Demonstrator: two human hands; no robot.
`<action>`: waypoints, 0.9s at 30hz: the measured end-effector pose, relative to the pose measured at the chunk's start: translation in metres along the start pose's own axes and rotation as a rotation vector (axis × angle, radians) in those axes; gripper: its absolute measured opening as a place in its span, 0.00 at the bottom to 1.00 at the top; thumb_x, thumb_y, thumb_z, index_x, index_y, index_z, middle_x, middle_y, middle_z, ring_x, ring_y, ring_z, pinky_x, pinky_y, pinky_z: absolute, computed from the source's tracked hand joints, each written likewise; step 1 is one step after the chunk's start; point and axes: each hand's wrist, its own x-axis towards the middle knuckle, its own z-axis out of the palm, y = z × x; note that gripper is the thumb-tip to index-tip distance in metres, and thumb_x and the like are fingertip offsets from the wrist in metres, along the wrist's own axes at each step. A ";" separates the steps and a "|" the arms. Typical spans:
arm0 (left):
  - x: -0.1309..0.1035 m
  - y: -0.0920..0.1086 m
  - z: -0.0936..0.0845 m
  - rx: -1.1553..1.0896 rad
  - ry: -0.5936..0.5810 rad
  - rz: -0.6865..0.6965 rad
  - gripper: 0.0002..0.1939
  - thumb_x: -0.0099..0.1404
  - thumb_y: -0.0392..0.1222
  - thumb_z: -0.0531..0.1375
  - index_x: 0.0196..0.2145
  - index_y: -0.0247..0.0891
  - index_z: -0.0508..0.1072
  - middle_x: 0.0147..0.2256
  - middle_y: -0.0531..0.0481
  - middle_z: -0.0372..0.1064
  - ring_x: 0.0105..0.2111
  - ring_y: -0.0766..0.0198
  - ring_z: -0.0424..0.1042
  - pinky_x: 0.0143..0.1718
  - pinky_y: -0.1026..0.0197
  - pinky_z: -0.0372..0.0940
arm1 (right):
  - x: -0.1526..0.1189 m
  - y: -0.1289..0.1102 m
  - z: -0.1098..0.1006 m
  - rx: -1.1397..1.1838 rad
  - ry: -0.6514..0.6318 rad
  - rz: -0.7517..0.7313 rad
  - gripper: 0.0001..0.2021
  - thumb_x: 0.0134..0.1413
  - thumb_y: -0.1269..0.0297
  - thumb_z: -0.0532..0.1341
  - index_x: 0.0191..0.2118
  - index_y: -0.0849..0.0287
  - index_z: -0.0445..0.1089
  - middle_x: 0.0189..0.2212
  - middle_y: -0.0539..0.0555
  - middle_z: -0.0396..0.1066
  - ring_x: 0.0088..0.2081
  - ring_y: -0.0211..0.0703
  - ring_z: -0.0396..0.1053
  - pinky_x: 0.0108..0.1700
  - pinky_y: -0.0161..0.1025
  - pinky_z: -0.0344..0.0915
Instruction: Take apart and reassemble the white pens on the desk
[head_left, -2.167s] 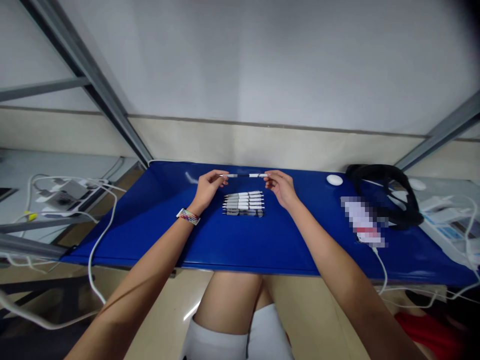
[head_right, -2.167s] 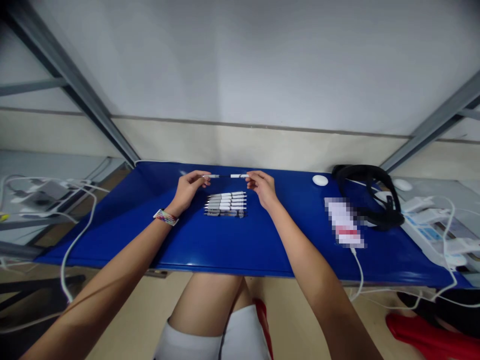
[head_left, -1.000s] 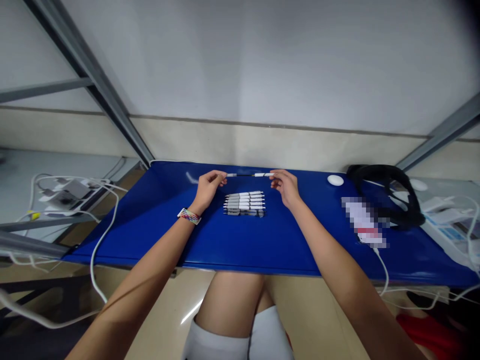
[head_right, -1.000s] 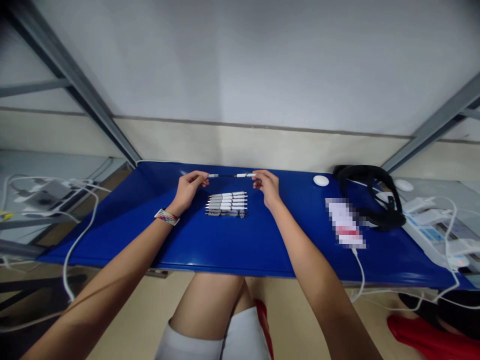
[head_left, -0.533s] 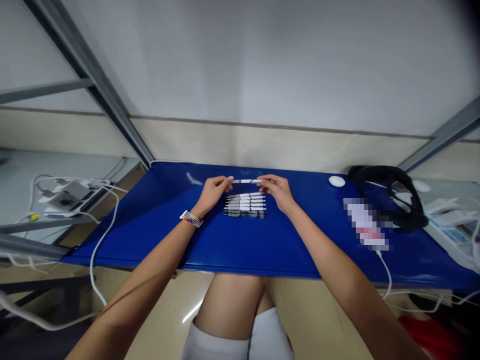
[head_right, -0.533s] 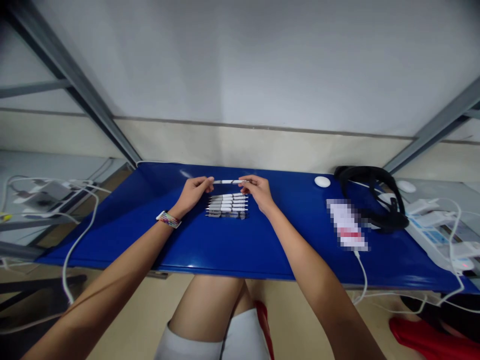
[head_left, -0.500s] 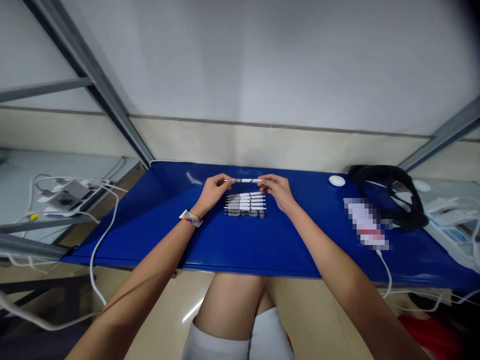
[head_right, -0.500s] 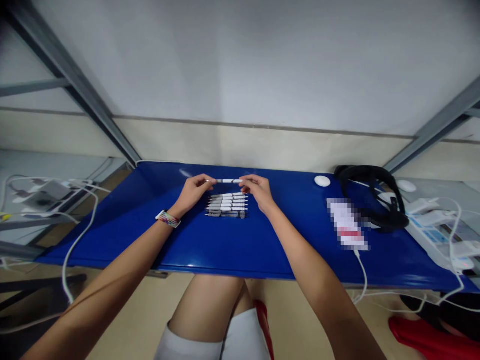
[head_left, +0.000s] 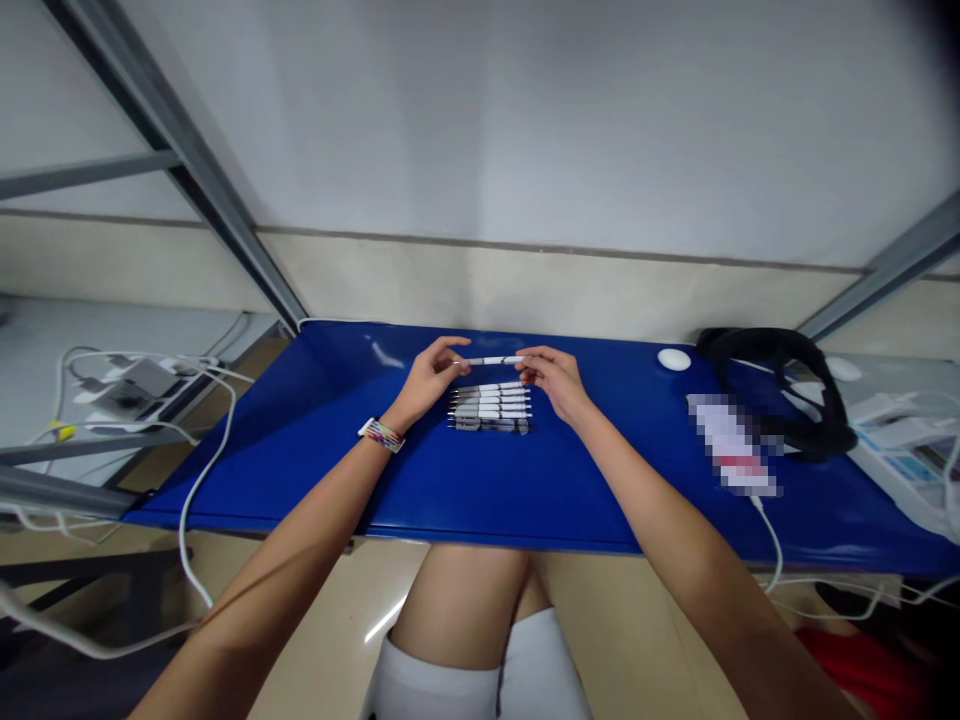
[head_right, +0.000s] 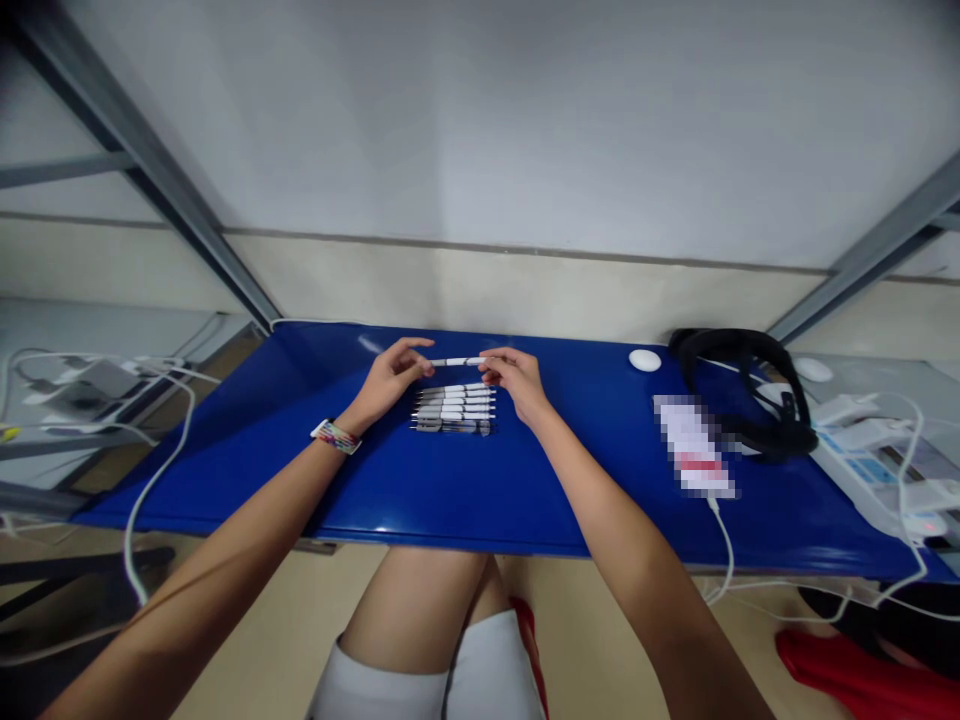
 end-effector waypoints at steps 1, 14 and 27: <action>0.000 -0.001 0.000 0.005 0.001 0.012 0.25 0.66 0.49 0.70 0.57 0.41 0.75 0.37 0.48 0.78 0.38 0.59 0.77 0.44 0.57 0.68 | 0.000 0.000 0.000 -0.003 0.005 0.003 0.12 0.45 0.60 0.74 0.37 0.58 0.82 0.30 0.54 0.79 0.29 0.40 0.72 0.37 0.41 0.72; 0.001 -0.005 -0.001 0.009 0.016 -0.074 0.18 0.68 0.53 0.68 0.47 0.37 0.82 0.34 0.45 0.81 0.36 0.57 0.79 0.43 0.55 0.70 | 0.001 0.002 0.000 -0.009 0.015 -0.012 0.12 0.44 0.59 0.74 0.37 0.57 0.82 0.29 0.53 0.79 0.29 0.40 0.72 0.36 0.41 0.72; 0.000 0.000 0.000 -0.012 0.051 -0.049 0.17 0.64 0.51 0.72 0.46 0.38 0.84 0.39 0.42 0.84 0.41 0.53 0.82 0.48 0.51 0.72 | 0.002 -0.006 -0.005 0.265 -0.127 0.202 0.18 0.53 0.54 0.67 0.45 0.59 0.81 0.30 0.55 0.77 0.28 0.42 0.69 0.31 0.40 0.69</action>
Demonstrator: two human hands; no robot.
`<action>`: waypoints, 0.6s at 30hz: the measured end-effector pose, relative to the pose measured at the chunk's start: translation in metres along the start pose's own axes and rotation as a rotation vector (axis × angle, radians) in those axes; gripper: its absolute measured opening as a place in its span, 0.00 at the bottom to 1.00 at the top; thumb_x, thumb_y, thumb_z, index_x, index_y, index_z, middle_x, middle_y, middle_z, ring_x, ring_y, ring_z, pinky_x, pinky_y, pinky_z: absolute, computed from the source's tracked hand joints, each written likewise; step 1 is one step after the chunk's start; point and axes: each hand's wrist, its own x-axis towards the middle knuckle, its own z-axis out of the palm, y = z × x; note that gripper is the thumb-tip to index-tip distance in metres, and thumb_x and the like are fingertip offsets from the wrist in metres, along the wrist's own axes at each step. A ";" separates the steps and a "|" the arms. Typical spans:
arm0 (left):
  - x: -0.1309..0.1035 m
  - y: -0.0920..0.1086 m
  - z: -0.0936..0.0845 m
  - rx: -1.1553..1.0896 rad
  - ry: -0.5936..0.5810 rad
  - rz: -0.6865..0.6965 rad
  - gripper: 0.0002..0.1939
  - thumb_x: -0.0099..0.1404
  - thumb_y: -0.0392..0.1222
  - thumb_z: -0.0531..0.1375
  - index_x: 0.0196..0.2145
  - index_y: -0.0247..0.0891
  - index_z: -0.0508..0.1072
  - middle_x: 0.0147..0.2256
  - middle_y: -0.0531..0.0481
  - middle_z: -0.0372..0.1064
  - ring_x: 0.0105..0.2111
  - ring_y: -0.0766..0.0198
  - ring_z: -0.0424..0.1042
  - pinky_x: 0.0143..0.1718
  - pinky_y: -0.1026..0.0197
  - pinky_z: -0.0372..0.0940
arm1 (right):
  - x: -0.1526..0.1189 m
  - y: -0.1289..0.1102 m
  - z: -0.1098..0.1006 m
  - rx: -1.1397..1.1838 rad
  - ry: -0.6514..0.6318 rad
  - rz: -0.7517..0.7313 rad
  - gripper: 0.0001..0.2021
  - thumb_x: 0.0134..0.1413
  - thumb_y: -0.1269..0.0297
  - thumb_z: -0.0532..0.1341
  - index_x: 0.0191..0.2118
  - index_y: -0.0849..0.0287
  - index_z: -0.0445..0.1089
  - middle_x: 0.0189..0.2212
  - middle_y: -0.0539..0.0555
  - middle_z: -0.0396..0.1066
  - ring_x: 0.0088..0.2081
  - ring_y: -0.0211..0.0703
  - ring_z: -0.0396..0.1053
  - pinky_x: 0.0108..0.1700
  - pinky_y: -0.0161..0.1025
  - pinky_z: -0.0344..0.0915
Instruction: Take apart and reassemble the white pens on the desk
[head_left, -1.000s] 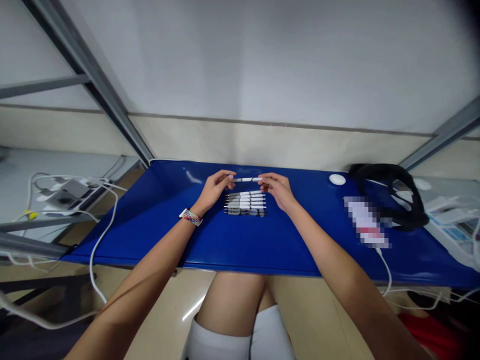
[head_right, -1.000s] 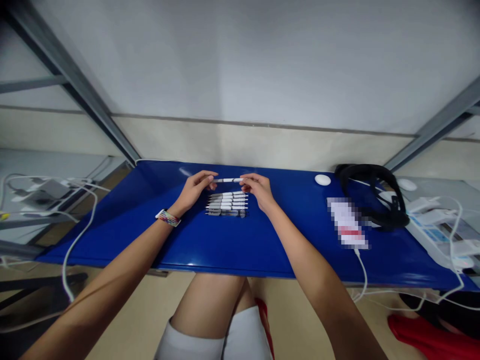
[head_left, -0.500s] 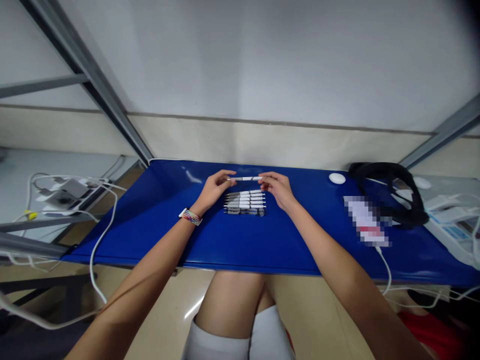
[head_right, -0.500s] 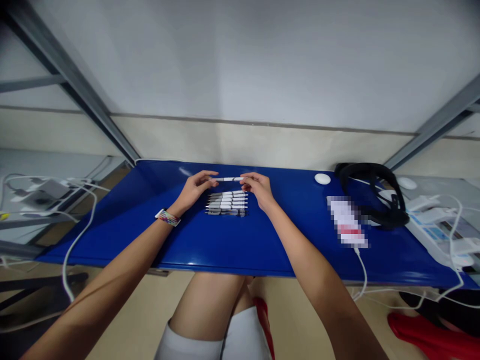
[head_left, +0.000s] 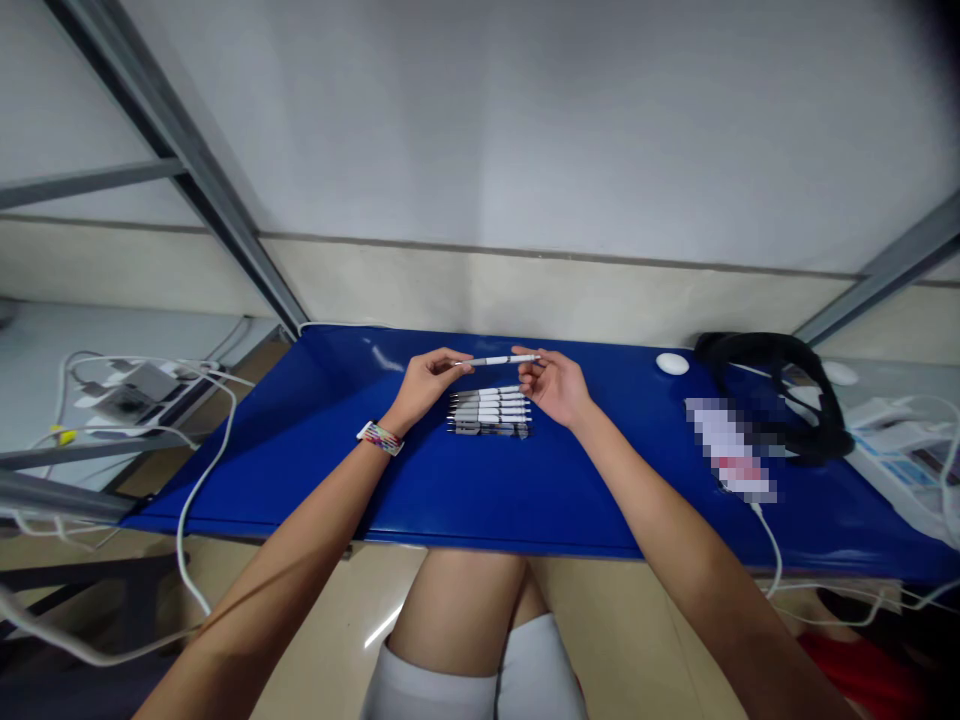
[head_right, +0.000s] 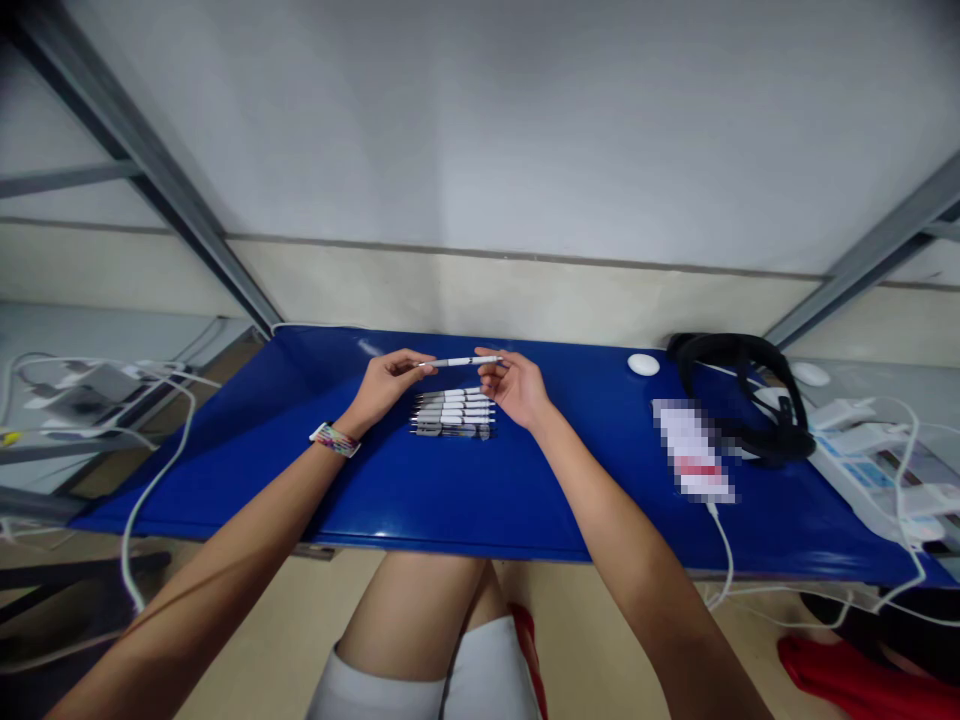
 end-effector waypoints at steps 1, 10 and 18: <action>0.000 0.000 0.001 -0.017 0.004 -0.006 0.17 0.64 0.51 0.72 0.46 0.39 0.84 0.39 0.42 0.84 0.42 0.52 0.82 0.49 0.51 0.73 | 0.000 -0.001 0.000 0.031 -0.023 0.017 0.19 0.55 0.53 0.66 0.47 0.59 0.81 0.32 0.56 0.78 0.29 0.42 0.69 0.31 0.40 0.69; -0.001 0.002 0.002 -0.084 0.025 -0.025 0.17 0.62 0.51 0.74 0.44 0.39 0.84 0.39 0.42 0.84 0.43 0.53 0.82 0.50 0.51 0.73 | 0.001 0.002 0.004 0.079 0.009 -0.052 0.13 0.60 0.54 0.68 0.46 0.55 0.78 0.33 0.53 0.75 0.31 0.40 0.69 0.30 0.36 0.70; -0.001 0.002 0.005 -0.075 0.004 -0.022 0.17 0.62 0.51 0.74 0.43 0.38 0.83 0.39 0.42 0.84 0.43 0.52 0.83 0.51 0.49 0.73 | -0.001 0.002 0.009 0.175 0.072 -0.055 0.13 0.64 0.52 0.66 0.44 0.56 0.79 0.31 0.53 0.75 0.30 0.39 0.69 0.32 0.37 0.72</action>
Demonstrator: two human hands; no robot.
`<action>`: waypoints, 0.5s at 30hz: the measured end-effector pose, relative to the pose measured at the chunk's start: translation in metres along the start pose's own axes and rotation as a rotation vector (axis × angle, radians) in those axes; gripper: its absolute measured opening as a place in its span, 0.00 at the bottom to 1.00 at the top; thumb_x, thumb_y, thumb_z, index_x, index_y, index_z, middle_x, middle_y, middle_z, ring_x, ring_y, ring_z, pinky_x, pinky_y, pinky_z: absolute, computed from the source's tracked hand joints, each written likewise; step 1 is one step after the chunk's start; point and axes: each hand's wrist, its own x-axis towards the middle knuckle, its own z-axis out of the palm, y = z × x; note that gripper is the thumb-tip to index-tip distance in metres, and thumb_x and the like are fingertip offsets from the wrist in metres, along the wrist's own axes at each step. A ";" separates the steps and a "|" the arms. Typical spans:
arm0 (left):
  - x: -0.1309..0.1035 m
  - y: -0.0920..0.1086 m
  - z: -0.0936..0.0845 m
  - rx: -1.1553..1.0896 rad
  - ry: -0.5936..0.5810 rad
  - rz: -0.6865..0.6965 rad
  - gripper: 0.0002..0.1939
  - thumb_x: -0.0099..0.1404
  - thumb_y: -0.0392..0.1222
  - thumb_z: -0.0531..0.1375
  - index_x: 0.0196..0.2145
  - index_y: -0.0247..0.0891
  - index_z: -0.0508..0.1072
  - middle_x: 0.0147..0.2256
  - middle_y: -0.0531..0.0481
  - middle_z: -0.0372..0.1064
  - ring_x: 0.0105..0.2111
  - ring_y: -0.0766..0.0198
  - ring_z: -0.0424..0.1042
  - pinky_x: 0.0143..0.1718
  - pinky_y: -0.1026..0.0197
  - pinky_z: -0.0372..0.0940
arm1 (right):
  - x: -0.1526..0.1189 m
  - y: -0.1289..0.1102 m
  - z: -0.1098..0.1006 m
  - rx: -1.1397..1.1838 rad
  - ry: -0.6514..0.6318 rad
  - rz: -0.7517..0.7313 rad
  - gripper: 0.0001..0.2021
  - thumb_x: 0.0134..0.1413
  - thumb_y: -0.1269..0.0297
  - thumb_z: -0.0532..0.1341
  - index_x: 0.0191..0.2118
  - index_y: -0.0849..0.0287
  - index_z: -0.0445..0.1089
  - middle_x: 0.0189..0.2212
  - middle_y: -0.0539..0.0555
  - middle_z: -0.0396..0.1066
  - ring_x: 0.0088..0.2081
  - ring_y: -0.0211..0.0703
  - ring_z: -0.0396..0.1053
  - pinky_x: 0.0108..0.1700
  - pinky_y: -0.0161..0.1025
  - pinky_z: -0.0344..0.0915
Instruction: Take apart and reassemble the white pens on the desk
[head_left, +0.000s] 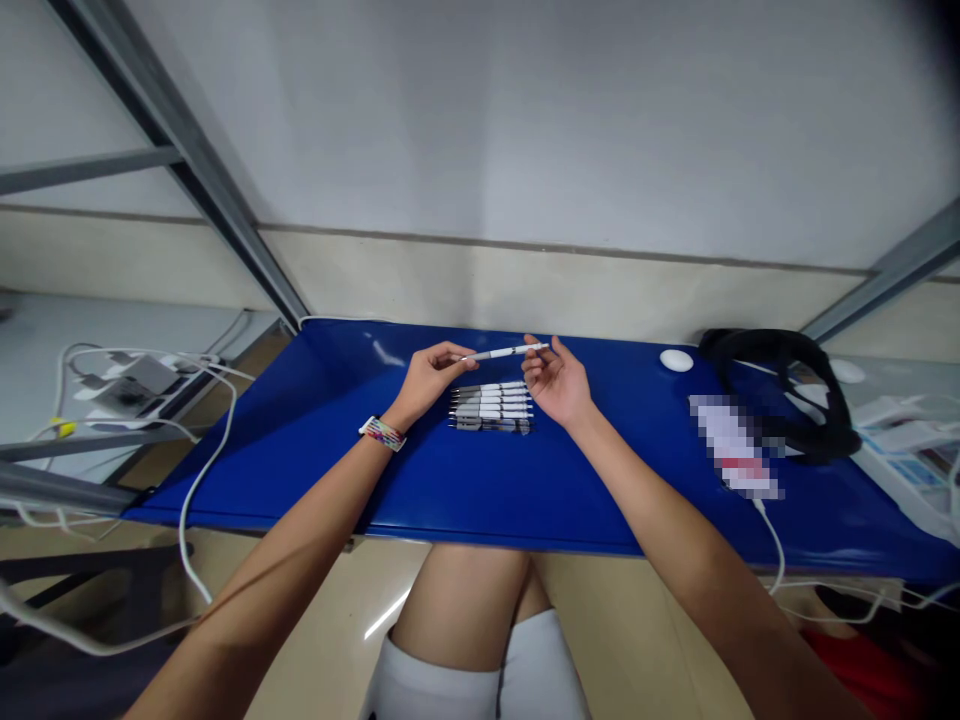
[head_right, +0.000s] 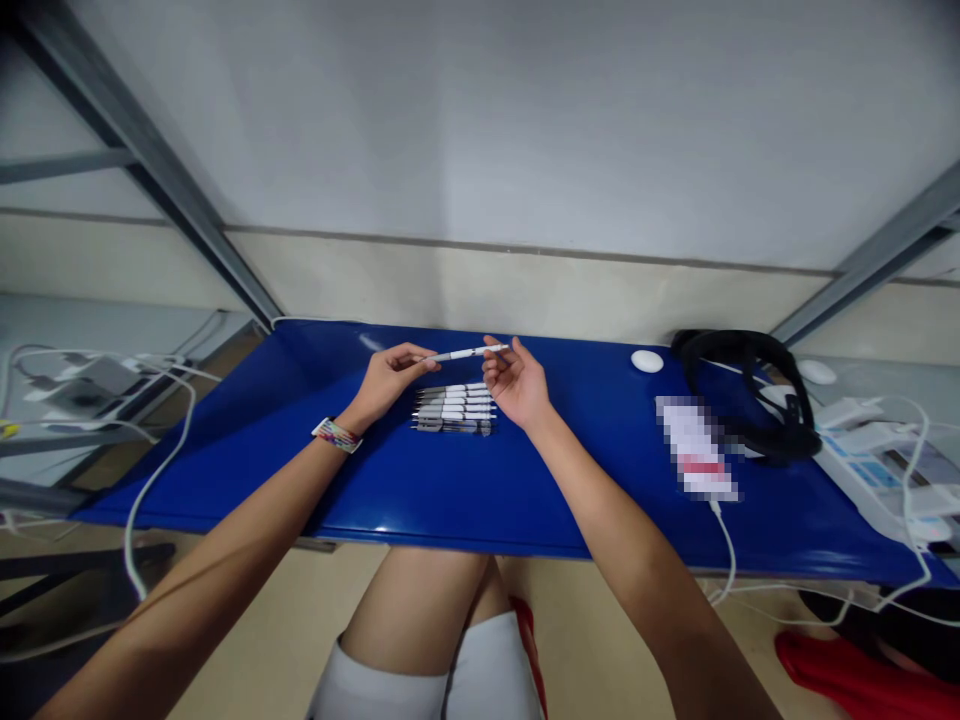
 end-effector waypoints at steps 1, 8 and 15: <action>0.000 0.000 0.000 -0.003 0.001 0.003 0.17 0.62 0.51 0.74 0.43 0.38 0.83 0.39 0.42 0.84 0.43 0.52 0.83 0.51 0.49 0.73 | -0.001 -0.001 0.001 0.032 0.000 0.015 0.12 0.64 0.54 0.66 0.43 0.57 0.79 0.30 0.53 0.75 0.29 0.38 0.69 0.31 0.36 0.72; -0.001 0.002 0.001 0.003 -0.021 0.003 0.18 0.62 0.52 0.74 0.44 0.37 0.83 0.39 0.42 0.84 0.43 0.52 0.83 0.52 0.50 0.73 | -0.003 0.000 0.006 0.287 -0.027 0.103 0.06 0.66 0.63 0.67 0.40 0.59 0.77 0.24 0.48 0.70 0.24 0.32 0.65 0.25 0.27 0.67; -0.001 0.000 0.001 0.003 -0.015 0.002 0.16 0.62 0.50 0.73 0.43 0.38 0.83 0.39 0.43 0.84 0.42 0.54 0.83 0.51 0.51 0.73 | -0.003 -0.001 0.005 0.339 -0.001 0.128 0.09 0.71 0.61 0.62 0.43 0.60 0.78 0.25 0.49 0.73 0.24 0.32 0.67 0.25 0.27 0.68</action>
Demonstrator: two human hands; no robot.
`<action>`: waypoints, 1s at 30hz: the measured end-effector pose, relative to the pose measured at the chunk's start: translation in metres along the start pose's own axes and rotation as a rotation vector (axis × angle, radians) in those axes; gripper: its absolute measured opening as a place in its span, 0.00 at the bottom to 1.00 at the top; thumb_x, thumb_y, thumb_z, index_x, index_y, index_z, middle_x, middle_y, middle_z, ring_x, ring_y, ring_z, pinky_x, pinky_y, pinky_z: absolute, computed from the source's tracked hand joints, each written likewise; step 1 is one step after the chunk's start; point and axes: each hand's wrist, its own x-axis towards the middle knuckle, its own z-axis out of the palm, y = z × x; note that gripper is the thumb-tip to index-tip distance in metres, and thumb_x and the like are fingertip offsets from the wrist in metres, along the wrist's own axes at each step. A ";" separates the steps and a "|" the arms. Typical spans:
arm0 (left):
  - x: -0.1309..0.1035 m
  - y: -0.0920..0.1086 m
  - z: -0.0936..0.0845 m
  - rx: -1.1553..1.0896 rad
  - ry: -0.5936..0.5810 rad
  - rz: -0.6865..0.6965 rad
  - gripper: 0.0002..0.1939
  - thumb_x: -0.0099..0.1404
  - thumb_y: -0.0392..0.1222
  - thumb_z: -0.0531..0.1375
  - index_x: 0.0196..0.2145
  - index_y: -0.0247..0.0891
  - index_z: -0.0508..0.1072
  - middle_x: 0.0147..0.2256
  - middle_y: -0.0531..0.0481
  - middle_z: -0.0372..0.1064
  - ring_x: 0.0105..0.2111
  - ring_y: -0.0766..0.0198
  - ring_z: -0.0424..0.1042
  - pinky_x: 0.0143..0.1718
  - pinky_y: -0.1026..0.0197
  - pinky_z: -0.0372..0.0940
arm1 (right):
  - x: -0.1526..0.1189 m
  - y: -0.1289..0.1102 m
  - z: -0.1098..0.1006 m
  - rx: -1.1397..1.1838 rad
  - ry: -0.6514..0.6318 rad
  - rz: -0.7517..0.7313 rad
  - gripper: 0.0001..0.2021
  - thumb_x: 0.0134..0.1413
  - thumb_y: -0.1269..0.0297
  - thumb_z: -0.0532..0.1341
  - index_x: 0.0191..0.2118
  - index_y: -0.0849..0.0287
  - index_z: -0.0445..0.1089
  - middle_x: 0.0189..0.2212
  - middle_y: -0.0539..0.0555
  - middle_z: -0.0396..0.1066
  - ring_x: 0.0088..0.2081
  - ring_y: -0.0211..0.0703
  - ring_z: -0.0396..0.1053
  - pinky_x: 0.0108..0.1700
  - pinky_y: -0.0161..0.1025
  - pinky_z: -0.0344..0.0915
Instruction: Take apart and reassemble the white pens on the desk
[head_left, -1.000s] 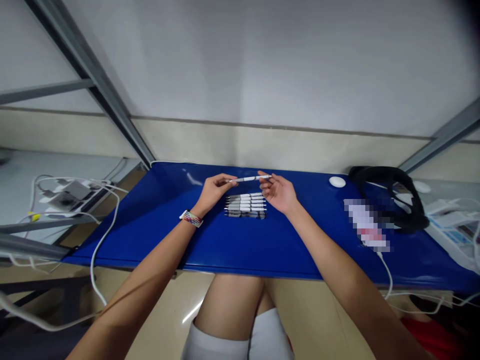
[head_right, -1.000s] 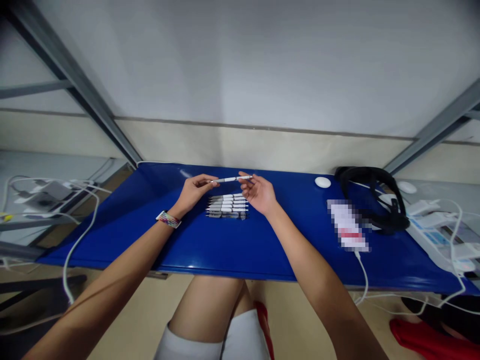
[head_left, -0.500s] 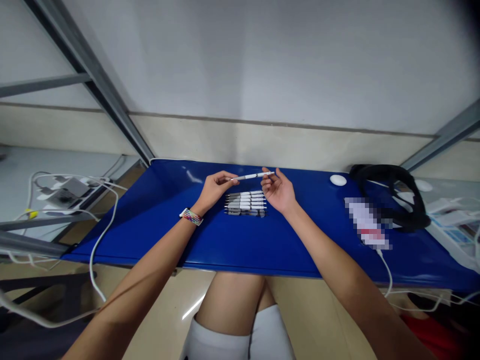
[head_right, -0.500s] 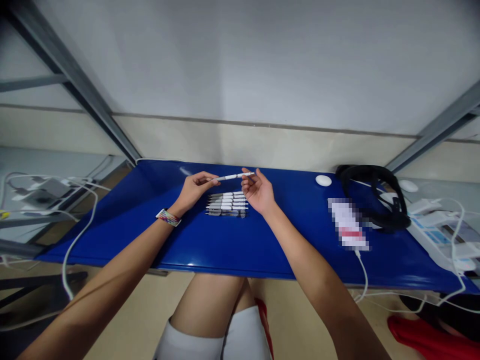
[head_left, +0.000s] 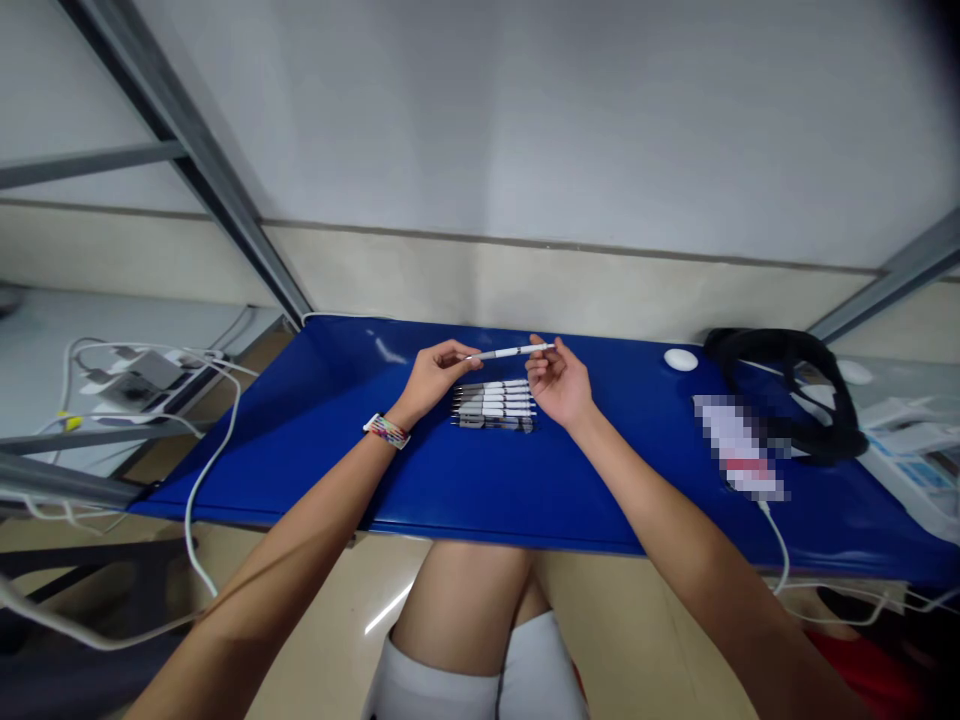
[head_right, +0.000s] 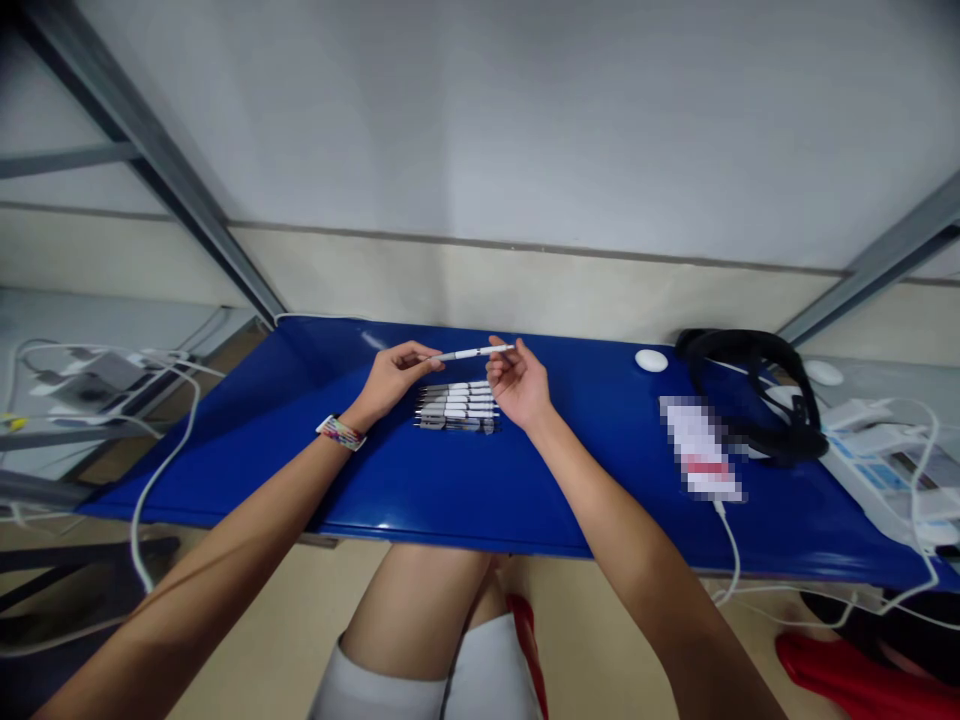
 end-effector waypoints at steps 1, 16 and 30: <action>0.000 0.000 0.000 0.000 0.005 -0.001 0.16 0.62 0.50 0.73 0.43 0.38 0.83 0.39 0.43 0.84 0.42 0.54 0.83 0.51 0.51 0.73 | 0.000 0.000 0.000 -0.002 -0.004 0.005 0.09 0.70 0.61 0.62 0.44 0.60 0.78 0.26 0.50 0.74 0.25 0.32 0.68 0.26 0.27 0.69; 0.002 -0.002 -0.001 0.002 0.000 -0.009 0.17 0.62 0.51 0.73 0.43 0.36 0.82 0.38 0.43 0.84 0.41 0.54 0.82 0.50 0.51 0.72 | 0.003 0.003 -0.005 0.035 -0.008 0.001 0.08 0.67 0.69 0.62 0.48 0.59 0.76 0.28 0.50 0.73 0.26 0.33 0.70 0.28 0.28 0.72; 0.001 -0.005 -0.002 0.007 0.004 -0.011 0.16 0.62 0.50 0.73 0.43 0.38 0.82 0.39 0.43 0.84 0.42 0.54 0.82 0.52 0.50 0.73 | -0.005 0.000 0.003 0.099 0.009 0.035 0.10 0.59 0.72 0.60 0.45 0.62 0.75 0.25 0.50 0.70 0.24 0.33 0.65 0.25 0.26 0.67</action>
